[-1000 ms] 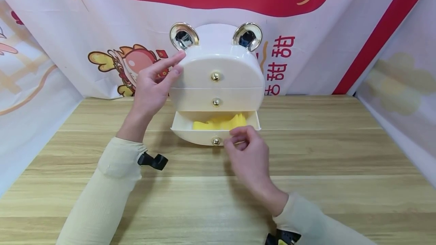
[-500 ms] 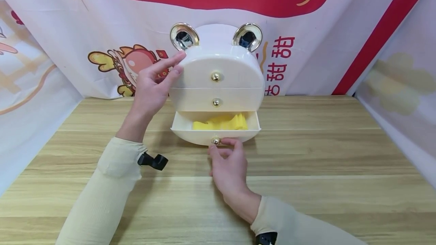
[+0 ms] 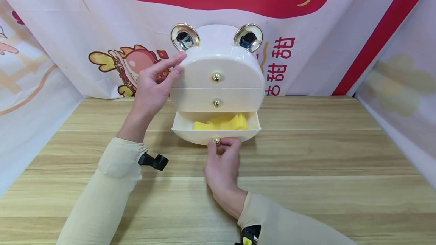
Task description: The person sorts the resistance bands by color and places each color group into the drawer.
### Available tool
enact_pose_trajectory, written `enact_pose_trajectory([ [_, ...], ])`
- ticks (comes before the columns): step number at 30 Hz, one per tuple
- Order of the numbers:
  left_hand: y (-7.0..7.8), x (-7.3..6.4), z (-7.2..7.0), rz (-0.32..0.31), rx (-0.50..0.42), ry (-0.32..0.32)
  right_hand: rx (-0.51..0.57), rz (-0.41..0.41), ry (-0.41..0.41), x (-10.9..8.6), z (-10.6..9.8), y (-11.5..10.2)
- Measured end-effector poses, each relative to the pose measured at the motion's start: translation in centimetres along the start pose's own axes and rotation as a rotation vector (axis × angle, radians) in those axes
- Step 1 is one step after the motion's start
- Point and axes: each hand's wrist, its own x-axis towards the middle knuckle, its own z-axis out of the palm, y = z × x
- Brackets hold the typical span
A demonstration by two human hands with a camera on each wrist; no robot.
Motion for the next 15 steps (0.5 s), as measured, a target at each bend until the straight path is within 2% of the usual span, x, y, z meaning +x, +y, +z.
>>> enact_pose_trajectory([
  [7,-0.1,0.1,-0.2,-0.002,-0.001,0.006,-0.019,-0.042,0.076,1.5,0.3,0.0],
  [15,0.0,0.0,-0.2,-0.028,0.011,-0.002,0.055,-0.015,0.099,3.2,0.5,-0.1],
])
